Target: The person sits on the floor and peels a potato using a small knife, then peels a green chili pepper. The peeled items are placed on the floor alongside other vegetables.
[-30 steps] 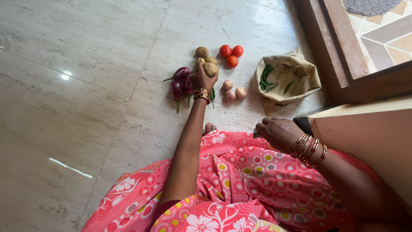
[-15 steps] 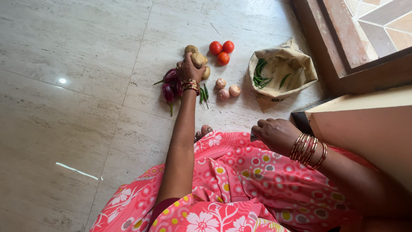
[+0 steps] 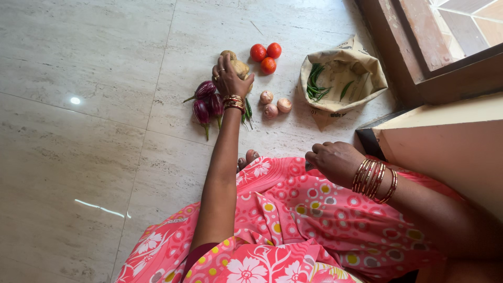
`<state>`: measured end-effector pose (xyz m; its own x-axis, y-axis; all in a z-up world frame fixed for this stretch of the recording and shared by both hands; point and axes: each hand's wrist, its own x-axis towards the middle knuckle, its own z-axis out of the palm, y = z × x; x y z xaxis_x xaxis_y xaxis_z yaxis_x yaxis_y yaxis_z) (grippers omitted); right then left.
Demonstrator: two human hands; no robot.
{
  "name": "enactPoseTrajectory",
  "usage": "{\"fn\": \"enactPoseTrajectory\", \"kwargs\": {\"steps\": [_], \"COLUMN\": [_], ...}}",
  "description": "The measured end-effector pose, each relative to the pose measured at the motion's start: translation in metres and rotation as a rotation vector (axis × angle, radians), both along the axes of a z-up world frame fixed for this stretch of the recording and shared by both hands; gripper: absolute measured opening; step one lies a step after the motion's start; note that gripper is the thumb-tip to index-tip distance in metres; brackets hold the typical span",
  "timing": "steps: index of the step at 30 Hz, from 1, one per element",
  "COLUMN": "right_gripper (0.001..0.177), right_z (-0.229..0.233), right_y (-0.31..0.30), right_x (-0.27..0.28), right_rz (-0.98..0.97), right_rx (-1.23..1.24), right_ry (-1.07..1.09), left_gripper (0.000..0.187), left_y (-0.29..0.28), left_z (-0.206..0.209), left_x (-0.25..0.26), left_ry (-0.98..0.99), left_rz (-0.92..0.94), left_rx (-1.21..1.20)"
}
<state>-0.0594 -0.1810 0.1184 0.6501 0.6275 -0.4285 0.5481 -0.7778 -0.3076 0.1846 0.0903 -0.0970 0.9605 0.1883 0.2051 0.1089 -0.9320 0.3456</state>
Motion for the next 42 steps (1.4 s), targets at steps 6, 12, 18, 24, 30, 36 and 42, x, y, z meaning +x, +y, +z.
{"fn": "enactPoseTrajectory", "kwargs": {"steps": [6,12,18,24,30,36,42], "right_gripper": [0.016,0.020,0.022,0.023,0.025,0.024,0.023], "right_z": [-0.004,-0.011,-0.017,-0.019,-0.022,-0.029,-0.038], "right_y": [0.007,0.007,0.009,0.011,0.012,0.014,0.010], "right_x": [-0.005,-0.010,-0.013,-0.015,-0.016,-0.017,-0.017], "right_rz": [0.028,0.031,0.042,0.064,0.055,0.055,0.071], "right_rx": [-0.057,-0.064,-0.051,-0.066,-0.078,-0.049,-0.068], "right_ry": [0.108,0.044,0.016,-0.008,-0.025,-0.070,-0.035], "left_gripper": [0.055,0.017,0.022,0.014,0.005,0.017,0.018], "left_y": [-0.089,-0.178,-0.214,-0.215,-0.201,-0.205,-0.201], "left_z": [-0.023,-0.044,-0.069,-0.077,-0.044,0.005,0.014], "left_x": [-0.026,-0.050,-0.049,-0.051,-0.061,-0.068,-0.079], "left_ry": [-0.297,-0.086,-0.222,0.006,-0.352,0.150,0.290], "left_rz": [-0.618,-0.964,-0.884,-1.076,-0.855,-0.488,-0.383], "left_rx": [-0.015,0.204,0.460,0.623,0.231,-0.701,-1.071]}}
